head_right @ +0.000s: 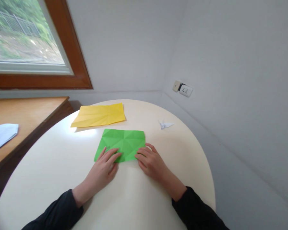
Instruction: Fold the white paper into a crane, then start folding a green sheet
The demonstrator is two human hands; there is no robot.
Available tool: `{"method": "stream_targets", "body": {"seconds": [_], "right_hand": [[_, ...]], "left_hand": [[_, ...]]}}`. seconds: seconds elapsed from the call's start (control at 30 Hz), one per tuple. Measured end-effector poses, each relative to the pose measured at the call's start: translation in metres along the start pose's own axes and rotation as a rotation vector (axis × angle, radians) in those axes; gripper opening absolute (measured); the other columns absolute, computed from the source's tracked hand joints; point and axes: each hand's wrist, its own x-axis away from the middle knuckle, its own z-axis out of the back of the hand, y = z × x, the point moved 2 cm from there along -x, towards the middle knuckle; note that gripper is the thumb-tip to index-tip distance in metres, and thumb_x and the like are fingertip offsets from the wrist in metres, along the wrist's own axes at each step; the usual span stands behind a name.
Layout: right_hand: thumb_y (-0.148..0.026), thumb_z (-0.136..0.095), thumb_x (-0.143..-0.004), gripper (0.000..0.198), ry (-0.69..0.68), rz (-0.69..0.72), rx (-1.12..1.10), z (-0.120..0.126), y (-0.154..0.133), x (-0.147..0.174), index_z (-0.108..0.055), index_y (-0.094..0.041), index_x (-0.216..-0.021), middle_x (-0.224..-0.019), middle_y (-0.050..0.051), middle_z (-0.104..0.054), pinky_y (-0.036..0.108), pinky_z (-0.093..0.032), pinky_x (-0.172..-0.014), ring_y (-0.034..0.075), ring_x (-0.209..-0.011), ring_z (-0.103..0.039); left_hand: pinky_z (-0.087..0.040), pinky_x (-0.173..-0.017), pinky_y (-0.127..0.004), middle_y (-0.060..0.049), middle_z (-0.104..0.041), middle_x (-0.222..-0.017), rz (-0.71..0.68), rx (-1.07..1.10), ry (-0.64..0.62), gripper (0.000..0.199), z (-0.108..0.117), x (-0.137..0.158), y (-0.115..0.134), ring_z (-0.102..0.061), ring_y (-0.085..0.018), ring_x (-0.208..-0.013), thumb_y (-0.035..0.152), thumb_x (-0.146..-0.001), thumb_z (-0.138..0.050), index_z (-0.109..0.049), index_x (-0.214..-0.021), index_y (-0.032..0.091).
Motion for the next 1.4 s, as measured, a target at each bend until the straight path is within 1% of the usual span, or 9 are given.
{"method": "stream_targets", "body": {"seconds": [0.17, 0.3, 0.47, 0.6, 0.7, 0.8, 1.03, 1.23, 1.4], "right_hand": [[-0.011, -0.048, -0.084, 0.017, 0.012, 0.063, -0.063, -0.003, -0.024, -0.009, -0.061, -0.02, -0.092, -0.084, 0.004, -0.069, 0.037, -0.043, -0.091, 0.015, -0.083, -0.062], [-0.011, -0.049, -0.083, 0.02, -0.019, 0.056, -0.138, -0.007, -0.025, -0.01, -0.061, -0.021, -0.095, -0.087, 0.004, -0.07, 0.037, -0.044, -0.091, 0.016, -0.087, -0.063], [-0.013, -0.056, -0.078, 0.025, -0.069, -0.1, -0.274, -0.01, -0.004, -0.003, -0.06, -0.021, -0.101, -0.1, 0.006, -0.07, 0.04, -0.043, -0.092, 0.02, -0.1, -0.063], [-0.017, -0.059, -0.08, 0.013, -0.082, -0.224, -0.373, -0.012, 0.009, 0.001, -0.063, -0.021, -0.092, -0.091, 0.003, -0.073, 0.041, -0.042, -0.092, 0.019, -0.091, -0.066], [-0.024, -0.059, -0.082, 0.008, -0.072, -0.314, -0.394, -0.016, 0.011, 0.0, -0.065, -0.02, -0.087, -0.084, 0.003, -0.073, 0.037, -0.046, -0.084, 0.017, -0.081, -0.066], [-0.029, -0.058, -0.083, 0.013, -0.028, -0.382, -0.339, -0.022, 0.012, -0.003, -0.067, -0.019, -0.086, -0.081, 0.004, -0.073, 0.035, -0.048, -0.078, 0.017, -0.077, -0.065], [-0.027, -0.058, -0.083, 0.022, -0.04, -0.505, -0.242, -0.034, 0.013, -0.015, -0.063, -0.022, -0.104, -0.088, 0.004, -0.072, 0.035, -0.049, -0.076, 0.018, -0.075, -0.065], [-0.025, -0.055, -0.084, 0.029, -0.062, -0.48, -0.175, -0.044, 0.013, -0.02, -0.058, -0.02, -0.112, -0.095, 0.005, -0.07, 0.036, -0.048, -0.08, 0.019, -0.08, -0.064], [-0.024, -0.055, -0.083, 0.034, -0.043, -0.458, -0.102, -0.047, 0.013, -0.017, -0.055, -0.018, -0.116, -0.096, 0.008, -0.07, 0.038, -0.047, -0.079, 0.021, -0.082, -0.064]], "left_hand": [[-0.029, -0.106, -0.057, -0.013, -0.059, -0.121, 0.034, -0.039, -0.053, 0.041, 0.0, 0.001, 0.002, -0.052, -0.027, -0.117, 0.009, -0.076, -0.044, -0.06, -0.113, 0.017], [-0.027, -0.105, -0.061, -0.014, -0.058, -0.123, 0.049, -0.02, -0.103, 0.042, -0.001, 0.001, 0.001, -0.051, -0.029, -0.118, 0.011, -0.077, -0.045, -0.061, -0.115, 0.02], [-0.026, -0.104, -0.063, -0.015, -0.057, -0.125, 0.038, 0.033, -0.162, 0.039, 0.001, 0.001, 0.0, -0.05, -0.03, -0.12, 0.013, -0.081, -0.046, -0.063, -0.114, 0.023], [-0.024, -0.105, -0.063, -0.012, -0.06, -0.12, 0.028, 0.128, -0.176, 0.032, 0.005, 0.0, 0.001, -0.051, -0.027, -0.12, 0.019, -0.086, -0.045, -0.065, -0.109, 0.025], [-0.022, -0.107, -0.061, -0.01, -0.063, -0.113, 0.053, 0.215, -0.14, 0.025, 0.005, -0.001, 0.001, -0.056, -0.024, -0.113, 0.021, -0.088, -0.043, -0.067, -0.096, 0.022], [-0.022, -0.108, -0.06, -0.01, -0.064, -0.107, 0.107, 0.258, -0.05, 0.023, 0.002, -0.002, -0.002, -0.059, -0.022, -0.107, 0.023, -0.088, -0.043, -0.064, -0.08, 0.019], [-0.023, -0.107, -0.062, -0.01, -0.062, -0.104, 0.202, 0.226, 0.05, 0.02, -0.006, -0.002, -0.008, -0.058, -0.023, -0.105, 0.024, -0.085, -0.046, -0.056, -0.069, 0.019], [-0.024, -0.105, -0.063, -0.01, -0.06, -0.104, 0.244, 0.182, 0.056, 0.02, -0.006, -0.002, -0.01, -0.057, -0.025, -0.105, 0.025, -0.084, -0.048, -0.052, -0.066, 0.019], [-0.025, -0.104, -0.064, -0.01, -0.06, -0.102, 0.23, 0.131, 0.071, 0.014, -0.007, -0.002, -0.01, -0.057, -0.026, -0.104, 0.023, -0.082, -0.049, -0.05, -0.069, 0.019]]}}
